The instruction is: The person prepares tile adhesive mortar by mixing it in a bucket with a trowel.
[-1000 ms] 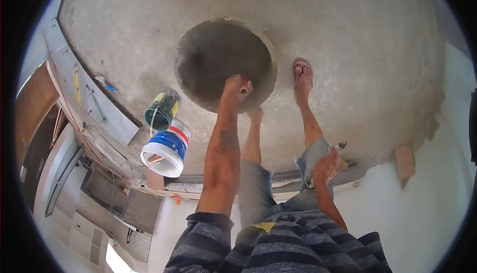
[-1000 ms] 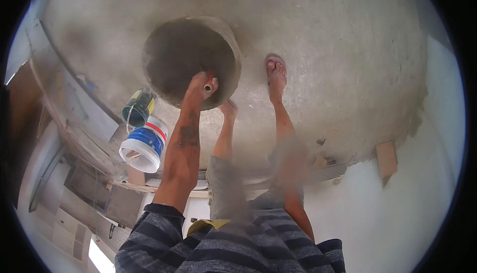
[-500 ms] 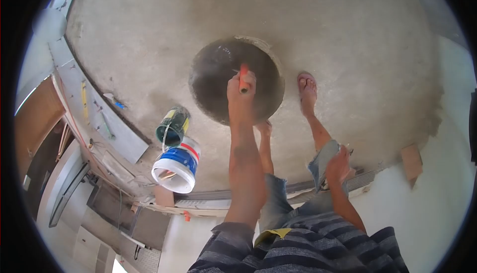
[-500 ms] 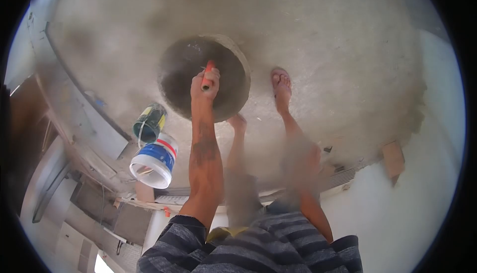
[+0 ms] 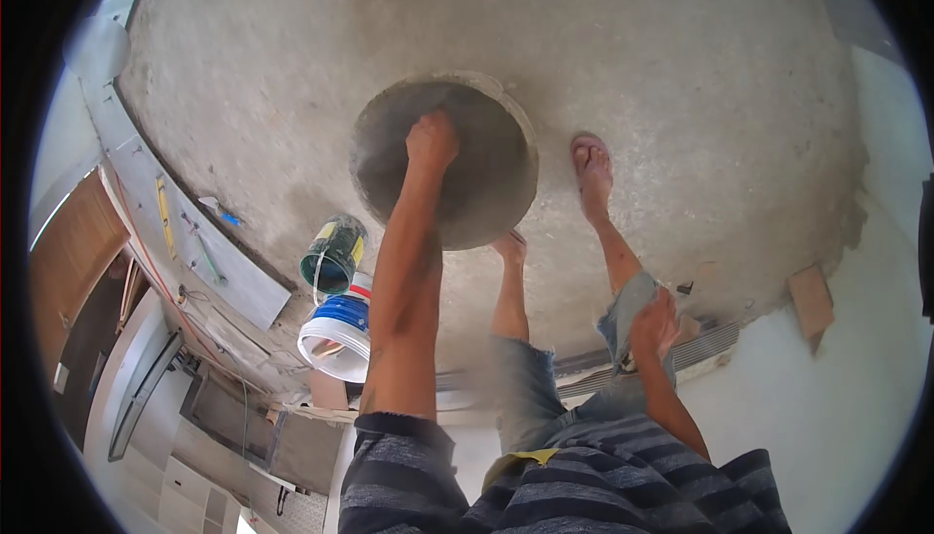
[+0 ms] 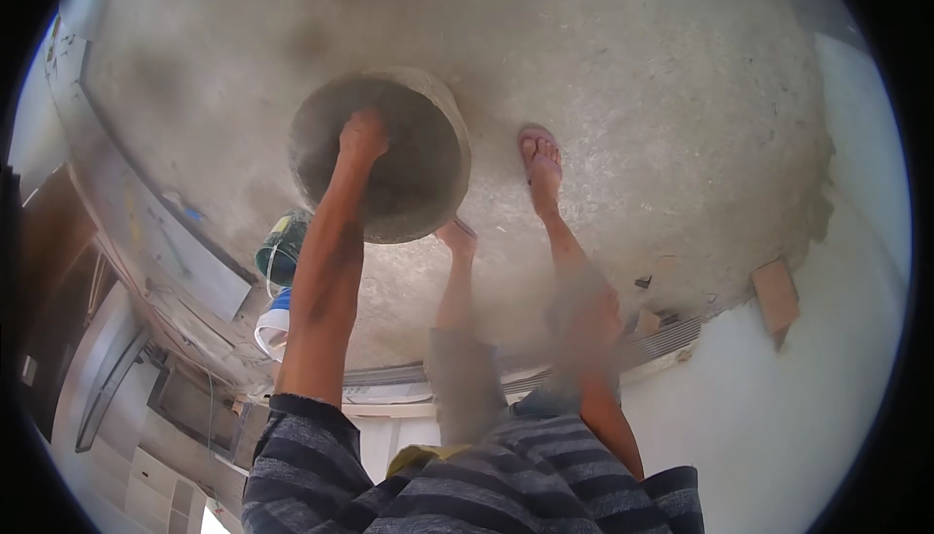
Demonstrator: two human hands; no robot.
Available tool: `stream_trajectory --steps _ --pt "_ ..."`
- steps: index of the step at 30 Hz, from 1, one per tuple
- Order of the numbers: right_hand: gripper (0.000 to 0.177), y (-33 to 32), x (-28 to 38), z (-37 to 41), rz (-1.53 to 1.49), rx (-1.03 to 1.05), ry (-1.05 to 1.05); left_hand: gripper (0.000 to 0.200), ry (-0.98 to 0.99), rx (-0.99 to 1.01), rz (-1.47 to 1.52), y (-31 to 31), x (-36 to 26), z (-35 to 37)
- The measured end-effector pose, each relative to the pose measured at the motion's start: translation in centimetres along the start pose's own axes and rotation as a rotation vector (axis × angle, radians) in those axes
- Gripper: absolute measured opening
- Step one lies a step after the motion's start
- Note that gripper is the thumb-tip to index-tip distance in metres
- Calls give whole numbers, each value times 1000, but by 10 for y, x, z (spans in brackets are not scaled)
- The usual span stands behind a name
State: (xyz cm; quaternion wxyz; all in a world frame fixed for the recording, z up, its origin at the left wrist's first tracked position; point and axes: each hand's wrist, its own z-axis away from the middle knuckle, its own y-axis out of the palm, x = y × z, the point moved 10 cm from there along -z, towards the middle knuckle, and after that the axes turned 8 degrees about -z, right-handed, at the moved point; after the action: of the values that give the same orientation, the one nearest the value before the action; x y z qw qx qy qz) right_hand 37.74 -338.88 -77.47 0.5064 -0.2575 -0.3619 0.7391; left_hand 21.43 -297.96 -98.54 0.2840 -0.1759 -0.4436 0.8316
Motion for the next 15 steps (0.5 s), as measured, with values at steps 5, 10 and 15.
stream_trajectory --steps 5,10,15 --pt "31 30 -40 5 -22 -10 46 21 100 -66 -61 58 2 2" --pt "31 24 -33 12 -118 19 127 25 61 93 -92 72 21 22" --pt "34 13 -18 11 -84 74 176 25 -26 231 113 91 27 44"
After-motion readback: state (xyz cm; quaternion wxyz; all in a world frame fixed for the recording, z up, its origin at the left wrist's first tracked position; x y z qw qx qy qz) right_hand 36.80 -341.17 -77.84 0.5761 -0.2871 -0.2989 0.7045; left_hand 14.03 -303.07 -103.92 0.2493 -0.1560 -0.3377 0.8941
